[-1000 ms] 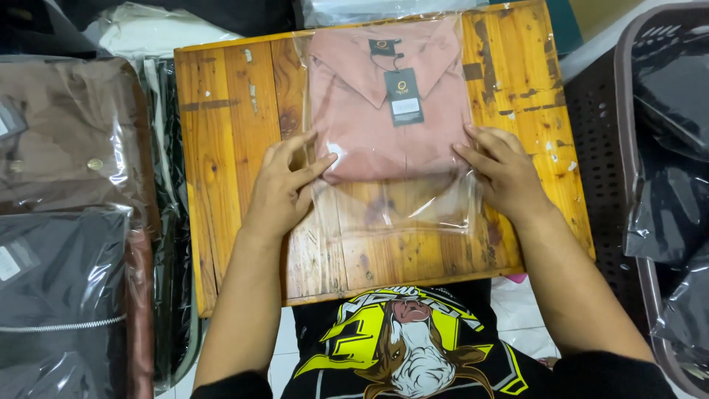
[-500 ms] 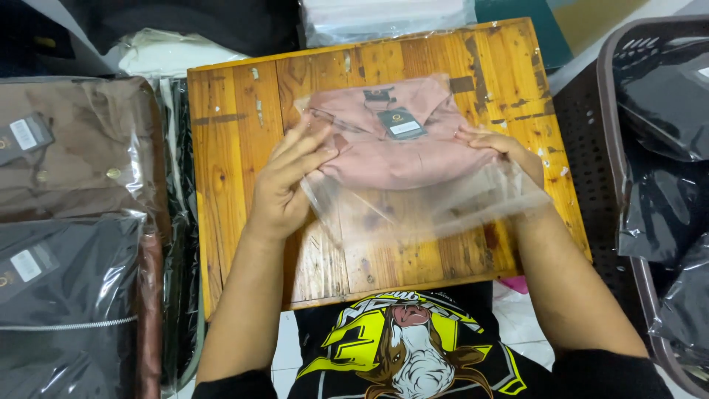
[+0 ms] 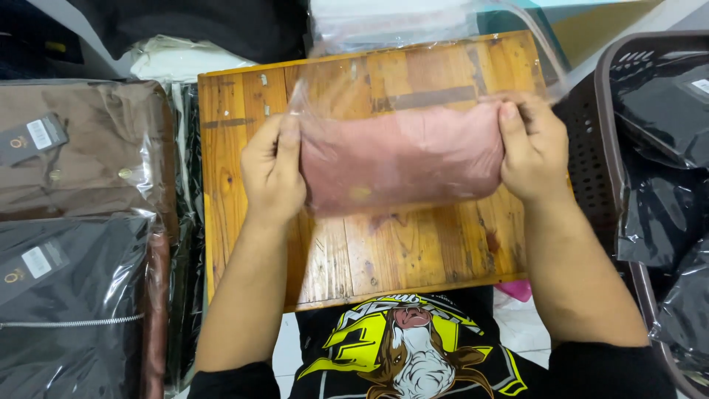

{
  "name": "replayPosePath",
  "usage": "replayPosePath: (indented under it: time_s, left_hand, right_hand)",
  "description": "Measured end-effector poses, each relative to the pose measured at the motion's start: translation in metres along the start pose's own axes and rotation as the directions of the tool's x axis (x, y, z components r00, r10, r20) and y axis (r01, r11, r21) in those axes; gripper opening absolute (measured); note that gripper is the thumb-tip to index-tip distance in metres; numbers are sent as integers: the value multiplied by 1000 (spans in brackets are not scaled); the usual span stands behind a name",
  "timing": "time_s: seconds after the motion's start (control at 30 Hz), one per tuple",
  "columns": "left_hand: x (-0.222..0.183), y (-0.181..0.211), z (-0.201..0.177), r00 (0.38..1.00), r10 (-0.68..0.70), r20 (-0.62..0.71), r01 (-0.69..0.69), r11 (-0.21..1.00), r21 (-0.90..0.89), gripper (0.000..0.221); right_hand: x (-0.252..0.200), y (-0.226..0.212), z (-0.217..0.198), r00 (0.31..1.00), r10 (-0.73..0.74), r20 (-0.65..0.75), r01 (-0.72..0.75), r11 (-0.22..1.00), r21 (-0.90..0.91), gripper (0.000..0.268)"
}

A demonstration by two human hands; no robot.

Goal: Packing a folded pink shirt into a clear plastic adhesive bag and sealing it on a wooden table.

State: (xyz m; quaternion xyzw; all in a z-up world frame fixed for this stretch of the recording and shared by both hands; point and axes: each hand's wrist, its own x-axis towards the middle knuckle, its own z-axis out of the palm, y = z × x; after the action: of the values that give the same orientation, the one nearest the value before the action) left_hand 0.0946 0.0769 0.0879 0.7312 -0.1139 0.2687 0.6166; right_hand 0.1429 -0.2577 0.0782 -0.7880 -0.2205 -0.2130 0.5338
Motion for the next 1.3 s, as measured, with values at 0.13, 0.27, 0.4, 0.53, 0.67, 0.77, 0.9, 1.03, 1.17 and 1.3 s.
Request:
replayPosePath:
  time_s: [0.13,0.27,0.4,0.53,0.67,0.77,0.9,1.03,1.17,1.3]
  left_hand:
    - [0,21,1,953,-301,15,301,953,-26,29]
    - [-16,-14,14,862,-506,-21,489,843,-224,28]
    - [-28,-41,21,770,-634,-71,612,766,-194,25]
    - [-31,-55,23,735,-674,-74,672,739,-58,36]
    - [-25,-102,15,777,-627,-58,629,775,61,40]
    - [-18,-129,15,751,-642,-152,660,730,175,18]
    - [-10,-141,10,694,-678,-243,719,669,189,9]
    - [-8,-183,2,670,-695,-260,740,653,160,10]
    - [0,-158,-5,673,-682,-284,737,653,178,28]
    - [0,-129,-8,676,-703,-221,731,677,85,49]
  right_hand:
    - [4,2,-9,894,421,156,-435,898,72,22]
    - [0,14,13,728,640,246,-685,689,235,20]
    - [-12,64,36,643,719,264,-762,633,134,26]
    - [-17,88,45,635,733,245,-750,661,-33,33]
    - [-7,112,39,785,587,199,-455,764,-456,43]
    - [2,102,44,793,594,136,-526,780,-338,19]
    - [4,119,46,799,593,99,-550,788,-277,14]
    - [2,132,51,758,651,46,-629,747,-215,9]
    - [1,138,52,729,683,46,-651,713,-261,7]
    - [8,109,44,706,701,96,-686,712,-151,15]
